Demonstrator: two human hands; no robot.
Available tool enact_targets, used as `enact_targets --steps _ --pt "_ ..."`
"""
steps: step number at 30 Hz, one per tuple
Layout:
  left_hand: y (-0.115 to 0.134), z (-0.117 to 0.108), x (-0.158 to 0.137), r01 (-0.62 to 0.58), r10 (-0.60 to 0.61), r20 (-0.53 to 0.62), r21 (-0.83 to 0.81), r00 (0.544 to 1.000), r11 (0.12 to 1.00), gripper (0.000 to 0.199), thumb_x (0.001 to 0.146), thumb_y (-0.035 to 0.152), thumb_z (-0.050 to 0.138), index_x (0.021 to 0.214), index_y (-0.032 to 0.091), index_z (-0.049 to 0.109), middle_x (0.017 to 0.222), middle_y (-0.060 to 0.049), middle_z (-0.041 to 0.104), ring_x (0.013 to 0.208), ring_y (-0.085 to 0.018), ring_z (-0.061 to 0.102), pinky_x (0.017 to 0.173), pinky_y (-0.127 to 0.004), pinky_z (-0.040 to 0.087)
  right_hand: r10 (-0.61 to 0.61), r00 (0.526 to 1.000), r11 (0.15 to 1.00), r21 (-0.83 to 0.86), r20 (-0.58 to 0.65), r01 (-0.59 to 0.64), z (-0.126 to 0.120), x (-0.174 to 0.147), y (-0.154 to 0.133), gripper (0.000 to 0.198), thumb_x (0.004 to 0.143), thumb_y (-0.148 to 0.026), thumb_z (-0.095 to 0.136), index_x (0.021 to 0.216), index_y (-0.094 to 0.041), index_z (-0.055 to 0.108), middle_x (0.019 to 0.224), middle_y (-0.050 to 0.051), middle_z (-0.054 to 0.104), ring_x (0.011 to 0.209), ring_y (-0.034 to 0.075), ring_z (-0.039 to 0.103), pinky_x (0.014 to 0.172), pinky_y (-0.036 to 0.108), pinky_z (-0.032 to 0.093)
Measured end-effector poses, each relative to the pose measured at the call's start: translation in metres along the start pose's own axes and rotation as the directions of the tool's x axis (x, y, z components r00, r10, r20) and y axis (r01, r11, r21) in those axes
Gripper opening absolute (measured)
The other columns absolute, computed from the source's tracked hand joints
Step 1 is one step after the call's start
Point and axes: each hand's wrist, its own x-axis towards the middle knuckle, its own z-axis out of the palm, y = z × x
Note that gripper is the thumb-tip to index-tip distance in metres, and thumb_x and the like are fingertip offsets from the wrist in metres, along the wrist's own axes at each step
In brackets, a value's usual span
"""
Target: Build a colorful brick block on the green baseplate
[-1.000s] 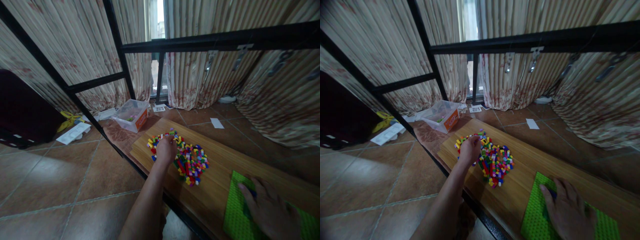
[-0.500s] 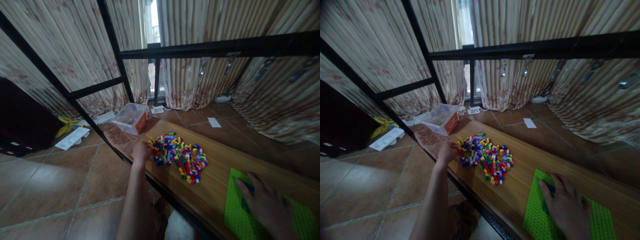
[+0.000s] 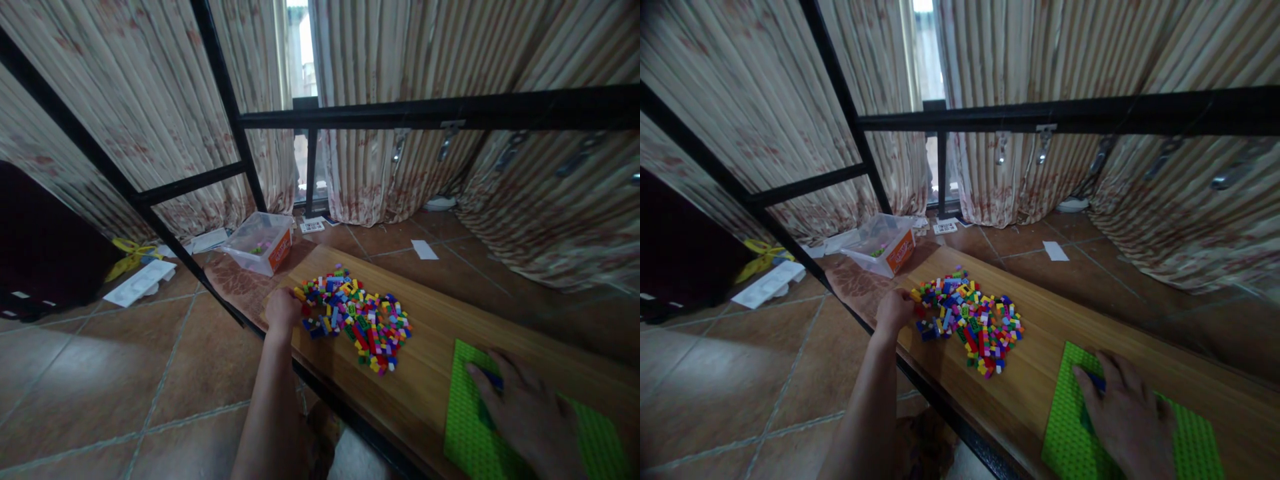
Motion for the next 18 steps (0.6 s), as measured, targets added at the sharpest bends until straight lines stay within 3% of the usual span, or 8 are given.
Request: enact_targets --steps 3,5,6,8,10,14,18 --pt "0.005 -0.004 -0.004 -0.067 0.067 -0.007 -0.084 0.998 0.994 0.022 0.077 0.018 0.055 0.092 0.015 0.071 0.097 -0.012 0.072 0.098 -0.026 0.066 0.082 -0.033 0.048 -0.004 1.0 1.0 -0.029 -0.017 0.003 0.001 0.001 0.0 0.066 0.086 -0.064 0.029 0.129 -0.021 0.054 0.134 0.014 0.057 0.111 0.041 0.056 0.089 0.063 0.044" --pt "0.015 0.001 -0.011 -0.157 0.185 0.059 -0.316 0.981 0.936 0.021 0.077 0.018 0.055 0.091 0.015 0.069 0.088 -0.007 0.072 0.086 -0.021 0.067 0.074 -0.028 0.048 -0.019 0.998 1.0 0.005 -0.059 0.019 -0.002 0.001 -0.002 0.062 0.088 -0.061 0.03 0.127 -0.02 0.056 0.13 0.016 0.059 0.11 0.041 0.058 0.089 0.063 0.044" --pt "0.022 0.005 -0.016 -0.19 0.269 0.107 -0.466 0.957 0.864 0.019 0.075 0.018 0.056 0.089 0.014 0.068 0.082 -0.005 0.071 0.079 -0.018 0.066 0.069 -0.026 0.048 -0.025 0.995 0.999 0.037 -0.097 0.029 -0.005 0.0 -0.004 0.061 0.089 -0.06 0.031 0.126 -0.019 0.057 0.127 0.017 0.061 0.11 0.04 0.058 0.09 0.062 0.044" --pt "0.04 0.016 -0.032 -0.199 0.449 0.188 -0.704 0.874 0.682 0.013 0.072 0.018 0.059 0.083 0.014 0.065 0.071 -0.001 0.066 0.066 -0.014 0.06 0.061 -0.022 0.044 -0.026 0.979 0.989 0.136 -0.203 0.054 -0.016 -0.002 -0.012 0.058 0.09 -0.058 0.034 0.121 -0.017 0.06 0.117 0.017 0.065 0.11 0.038 0.058 0.094 0.059 0.043" --pt "0.061 0.029 -0.053 -0.193 0.58 0.248 -0.782 0.776 0.593 0.006 0.071 0.018 0.061 0.075 0.014 0.062 0.065 0.002 0.06 0.06 -0.011 0.054 0.057 -0.02 0.04 -0.029 0.956 0.946 0.301 -0.293 0.121 -0.031 -0.006 -0.025 0.048 0.091 -0.055 0.042 0.117 -0.02 0.063 0.118 0.014 0.066 0.112 0.033 0.058 0.1 0.054 0.042" --pt "0.096 0.05 -0.097 -0.206 0.696 0.351 -0.787 0.627 0.582 0.01 0.076 0.02 0.058 0.076 0.014 0.066 0.067 0.001 0.06 0.063 -0.011 0.054 0.059 -0.02 0.04 -0.088 0.98 0.721 0.667 -0.18 0.188 -0.053 -0.017 -0.059 0.036 0.092 -0.041 0.052 0.125 -0.028 0.058 0.119 0.007 0.064 0.106 0.021 0.062 0.092 0.041 0.05" --pt "0.114 0.065 -0.124 -0.214 0.774 0.366 -0.82 0.516 0.53 0.016 0.081 0.02 0.056 0.085 0.015 0.071 0.08 -0.003 0.068 0.076 -0.015 0.061 0.071 -0.024 0.047 -0.186 0.973 0.587 0.779 -0.136 0.221 -0.058 -0.02 -0.076 0.033 0.092 -0.035 0.056 0.125 -0.03 0.059 0.122 0.005 0.064 0.11 0.018 0.06 0.095 0.036 0.049"
